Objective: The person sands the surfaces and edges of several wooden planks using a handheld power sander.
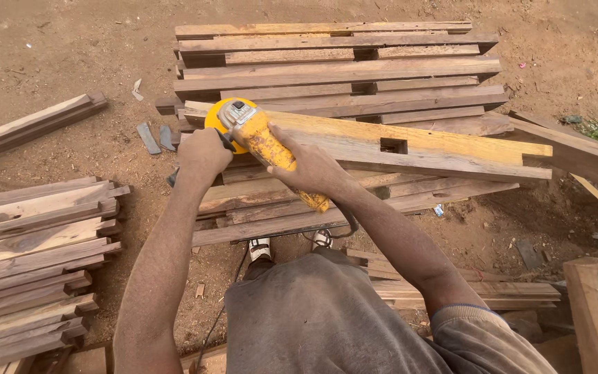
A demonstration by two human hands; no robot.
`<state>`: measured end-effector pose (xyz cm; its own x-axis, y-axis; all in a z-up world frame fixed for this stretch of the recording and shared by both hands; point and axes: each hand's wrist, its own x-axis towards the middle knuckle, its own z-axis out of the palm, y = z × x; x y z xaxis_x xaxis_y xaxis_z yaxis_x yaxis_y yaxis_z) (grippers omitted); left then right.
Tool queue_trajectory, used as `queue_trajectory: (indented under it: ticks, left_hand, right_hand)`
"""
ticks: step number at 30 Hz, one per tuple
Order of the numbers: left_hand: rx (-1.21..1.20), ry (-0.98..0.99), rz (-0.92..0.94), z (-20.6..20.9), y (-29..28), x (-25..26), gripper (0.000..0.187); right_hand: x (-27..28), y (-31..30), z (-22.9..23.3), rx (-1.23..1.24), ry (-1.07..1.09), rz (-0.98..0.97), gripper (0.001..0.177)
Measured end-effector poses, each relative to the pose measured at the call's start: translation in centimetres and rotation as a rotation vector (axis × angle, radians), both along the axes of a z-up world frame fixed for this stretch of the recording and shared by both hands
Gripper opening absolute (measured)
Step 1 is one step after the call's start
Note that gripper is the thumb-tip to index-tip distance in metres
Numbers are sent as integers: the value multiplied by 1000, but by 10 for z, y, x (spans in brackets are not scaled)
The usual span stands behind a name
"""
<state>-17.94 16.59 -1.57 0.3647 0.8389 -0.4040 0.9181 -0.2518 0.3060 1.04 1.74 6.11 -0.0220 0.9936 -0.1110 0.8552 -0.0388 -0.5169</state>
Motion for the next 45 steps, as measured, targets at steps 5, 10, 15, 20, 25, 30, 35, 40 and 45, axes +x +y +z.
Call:
queue_trajectory:
  ticks: [5, 10, 15, 20, 25, 30, 35, 40, 45]
  left_hand:
    - [26, -20, 20, 9, 18, -20, 34]
    - [8, -4, -70, 10, -11, 28, 34]
    - [-57, -34, -204, 8, -48, 101, 32]
    - [-92, -60, -260, 8, -81, 172, 30]
    - [-123, -97, -395, 5, -116, 252, 28]
    - [-149, -168, -537, -4, -167, 358, 27]
    - [-217, -160, -668, 5, -224, 464, 35]
    - [-217, -116, -724, 23, -244, 482, 40]
    - [-140, -12, -685, 21, -202, 396, 35]
  right_hand:
    - [-9, 22, 8, -309, 37, -81, 93]
    - [29, -13, 15, -285, 27, -98, 95]
    - [83, -63, 31, -279, 24, -168, 94]
    - [143, -104, 44, -351, 39, -255, 94]
    - [206, -145, 48, -481, 26, -408, 98]
    - [284, -212, 44, -489, -29, -523, 98]
    - [338, -282, 42, -557, -86, -730, 99]
    - [328, -312, 34, -453, -5, -857, 100]
    - [268, -276, 8, -338, 103, -763, 98]
